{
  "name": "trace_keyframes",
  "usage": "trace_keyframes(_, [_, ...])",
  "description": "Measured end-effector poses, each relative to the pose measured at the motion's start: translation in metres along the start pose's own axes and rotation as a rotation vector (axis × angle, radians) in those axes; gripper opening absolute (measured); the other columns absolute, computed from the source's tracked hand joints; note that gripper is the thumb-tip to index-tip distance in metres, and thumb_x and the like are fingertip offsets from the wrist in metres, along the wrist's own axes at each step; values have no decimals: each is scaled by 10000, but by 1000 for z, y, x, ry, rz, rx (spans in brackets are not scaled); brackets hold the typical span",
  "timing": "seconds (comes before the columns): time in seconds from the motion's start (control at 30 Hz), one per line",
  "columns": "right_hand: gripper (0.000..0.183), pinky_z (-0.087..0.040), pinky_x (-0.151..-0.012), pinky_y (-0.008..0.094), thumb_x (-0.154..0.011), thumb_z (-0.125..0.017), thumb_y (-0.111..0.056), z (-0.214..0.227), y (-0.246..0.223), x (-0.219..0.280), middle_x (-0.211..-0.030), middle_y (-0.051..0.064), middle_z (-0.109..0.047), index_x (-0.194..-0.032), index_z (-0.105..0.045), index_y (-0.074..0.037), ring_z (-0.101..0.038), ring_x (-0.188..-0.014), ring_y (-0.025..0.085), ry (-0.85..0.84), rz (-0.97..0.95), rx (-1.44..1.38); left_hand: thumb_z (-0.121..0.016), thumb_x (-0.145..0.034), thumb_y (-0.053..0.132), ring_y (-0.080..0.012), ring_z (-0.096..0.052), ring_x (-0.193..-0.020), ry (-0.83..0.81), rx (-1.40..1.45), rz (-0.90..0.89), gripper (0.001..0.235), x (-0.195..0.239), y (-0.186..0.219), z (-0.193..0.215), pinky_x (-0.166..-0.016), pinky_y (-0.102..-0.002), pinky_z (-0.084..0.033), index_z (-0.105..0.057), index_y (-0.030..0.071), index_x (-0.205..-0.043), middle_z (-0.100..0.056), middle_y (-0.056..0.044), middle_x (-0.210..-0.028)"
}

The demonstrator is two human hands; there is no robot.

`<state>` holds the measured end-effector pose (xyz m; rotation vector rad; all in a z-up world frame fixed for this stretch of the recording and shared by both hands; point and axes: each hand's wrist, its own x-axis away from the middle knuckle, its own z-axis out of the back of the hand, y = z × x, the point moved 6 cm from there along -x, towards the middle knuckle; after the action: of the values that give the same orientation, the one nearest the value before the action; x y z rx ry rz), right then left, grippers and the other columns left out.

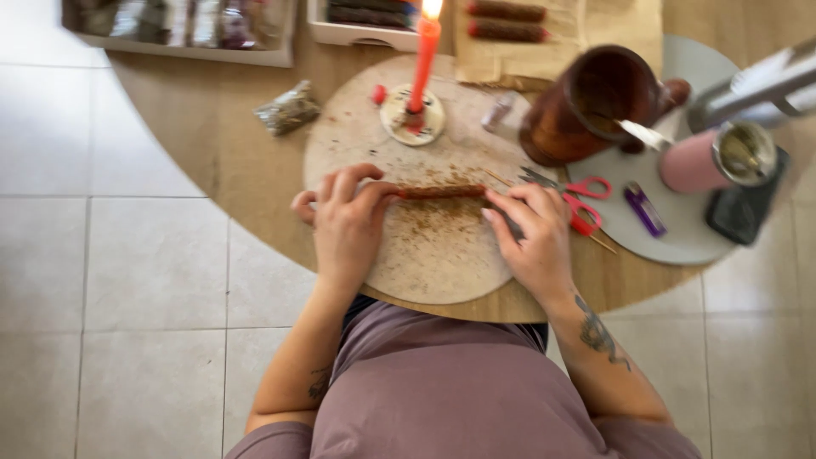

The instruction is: The person lights a red candle and uses the flame to heat a cylindrical stick covered in a brown mixture. They roll the stick on a wooden board to coat it evenly, then use a spoon to add more of the mixture from a mortar. The person repeats the heating and rolling process to shape the incense stick.

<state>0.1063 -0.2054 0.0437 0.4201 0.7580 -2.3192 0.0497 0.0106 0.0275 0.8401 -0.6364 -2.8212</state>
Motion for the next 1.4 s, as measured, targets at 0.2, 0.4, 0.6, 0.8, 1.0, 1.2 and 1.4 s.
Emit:
trace_keyframes(0.2, [192, -406, -835, 392, -853, -699, -225, -6, 5, 6, -923, 60, -592, -1035, -718, -170, -556, -901, 276, -39, 32, 94, -656, -802, 334, -140, -488, -961, 57, -12, 37, 52, 4, -6, -6, -795, -414, -238, -629, 290, -807, -544, 96, -992])
trace_keyframes(0.4, [226, -417, -828, 384, -854, -698, -244, -8, 5, 7, -926, 61, -592, -1070, -715, -178, -561, -895, 277, -25, 26, 86, -656, -806, 302, -145, -502, -933, 114, 27, 6, 60, 2, -2, -2, -770, -388, -259, -614, 262, -792, -541, 95, -968])
trace_keyframes(0.6, [282, -358, -878, 373, -880, -638, -235, -7, -3, 3, -966, 45, -597, -1106, -693, -76, -501, -921, 231, -135, -48, 72, -659, -833, 205, -168, -508, -994, 24, -26, 1, 65, 3, -2, -7, -786, -401, -210, -691, 256, -810, -563, 82, -1043])
trace_keyframes(0.8, [292, -342, -926, 383, -876, -633, -256, -8, 2, 5, -983, 46, -599, -1112, -692, -94, -493, -971, 239, -156, -95, 76, -641, -856, 216, -157, -504, -976, 13, -2, -16, 70, 3, 0, -9, -784, -388, -212, -692, 231, -811, -563, 78, -1030])
trace_keyframes(1.0, [350, -354, -909, 386, -874, -611, -297, -12, 7, 5, -1011, 47, -596, -1161, -673, -107, -491, -995, 251, -185, -112, 112, -642, -845, 246, -192, -495, -996, -35, 20, 15, 56, 2, -4, -13, -789, -397, -240, -696, 234, -842, -561, 50, -1049])
trace_keyframes(1.2, [321, -375, -899, 383, -871, -627, -270, -9, 2, 4, -998, 57, -605, -1128, -684, -87, -499, -971, 245, -161, -73, 74, -647, -835, 206, -186, -497, -996, -34, 18, -2, 35, 3, -2, -13, -783, -386, -241, -682, 212, -836, -563, 45, -1063])
trace_keyframes(1.4, [349, -364, -915, 397, -873, -616, -303, -10, 6, 5, -1013, 56, -594, -1153, -676, -104, -490, -996, 258, -172, -88, 96, -627, -860, 243, -180, -499, -974, -8, -13, 9, 69, 3, -1, -7, -780, -398, -223, -695, 252, -854, -557, 62, -1039])
